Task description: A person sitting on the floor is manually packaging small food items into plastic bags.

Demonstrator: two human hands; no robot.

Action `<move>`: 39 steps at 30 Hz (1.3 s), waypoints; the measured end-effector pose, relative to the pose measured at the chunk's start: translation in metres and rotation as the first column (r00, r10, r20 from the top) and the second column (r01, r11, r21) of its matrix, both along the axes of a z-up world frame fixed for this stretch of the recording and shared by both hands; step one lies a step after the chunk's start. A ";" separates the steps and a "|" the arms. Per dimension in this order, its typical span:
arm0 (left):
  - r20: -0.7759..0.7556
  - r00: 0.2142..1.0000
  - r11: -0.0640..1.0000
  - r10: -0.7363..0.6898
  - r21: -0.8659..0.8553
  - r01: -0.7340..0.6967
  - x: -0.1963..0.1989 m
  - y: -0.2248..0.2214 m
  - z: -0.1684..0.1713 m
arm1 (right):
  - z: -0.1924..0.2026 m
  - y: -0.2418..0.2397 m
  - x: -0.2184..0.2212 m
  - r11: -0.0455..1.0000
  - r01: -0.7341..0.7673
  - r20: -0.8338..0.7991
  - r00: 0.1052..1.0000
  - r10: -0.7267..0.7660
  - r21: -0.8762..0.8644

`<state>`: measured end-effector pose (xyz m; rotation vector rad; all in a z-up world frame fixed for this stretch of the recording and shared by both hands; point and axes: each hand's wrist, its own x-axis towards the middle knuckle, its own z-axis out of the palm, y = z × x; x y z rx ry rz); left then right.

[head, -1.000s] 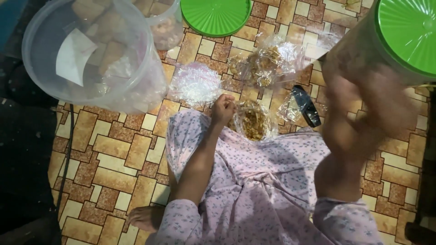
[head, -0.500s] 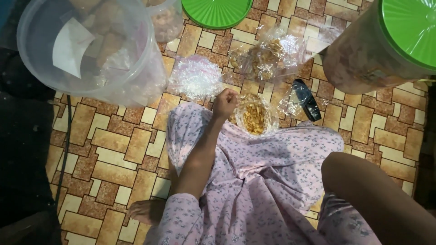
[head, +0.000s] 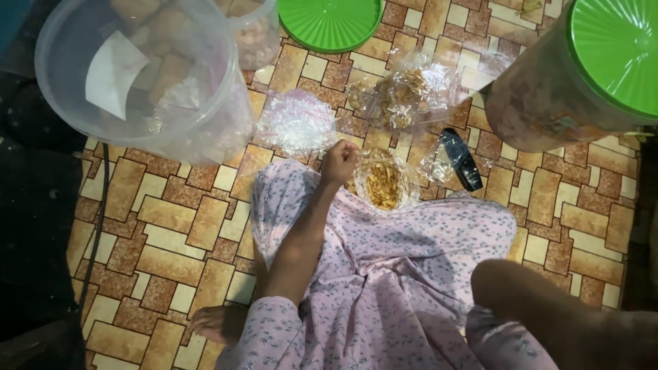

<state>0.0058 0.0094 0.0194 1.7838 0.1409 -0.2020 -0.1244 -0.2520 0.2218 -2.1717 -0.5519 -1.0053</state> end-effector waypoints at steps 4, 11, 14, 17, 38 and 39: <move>0.011 1.000 0.995 0.023 0.093 -0.024 0.000 -0.002 -0.018 | -0.017 -0.006 0.002 1.000 -0.014 -0.024 1.000 0.015 0.015; 0.263 0.960 0.972 0.098 0.181 -0.149 0.005 0.013 -0.021 | -0.042 -0.001 0.013 0.996 0.089 -0.211 0.974 -0.082 0.024; 0.451 0.883 0.948 0.130 0.204 -0.244 0.007 0.030 -0.014 | -0.065 -0.012 0.009 0.955 0.277 -0.465 0.835 -0.292 -0.103; 0.524 0.841 0.892 0.133 0.308 -0.332 0.012 0.052 -0.002 | -0.107 -0.049 -0.009 0.881 0.367 -0.616 0.631 -0.472 -0.298; -0.122 0.973 0.604 -0.194 0.767 0.216 0.050 0.068 -0.053 | -0.139 0.046 0.026 0.776 0.354 -0.842 0.358 0.403 0.522; -0.126 0.969 0.590 -0.211 0.774 0.229 0.050 0.066 -0.052 | -0.157 0.042 0.034 0.715 0.419 -0.828 0.252 0.500 0.560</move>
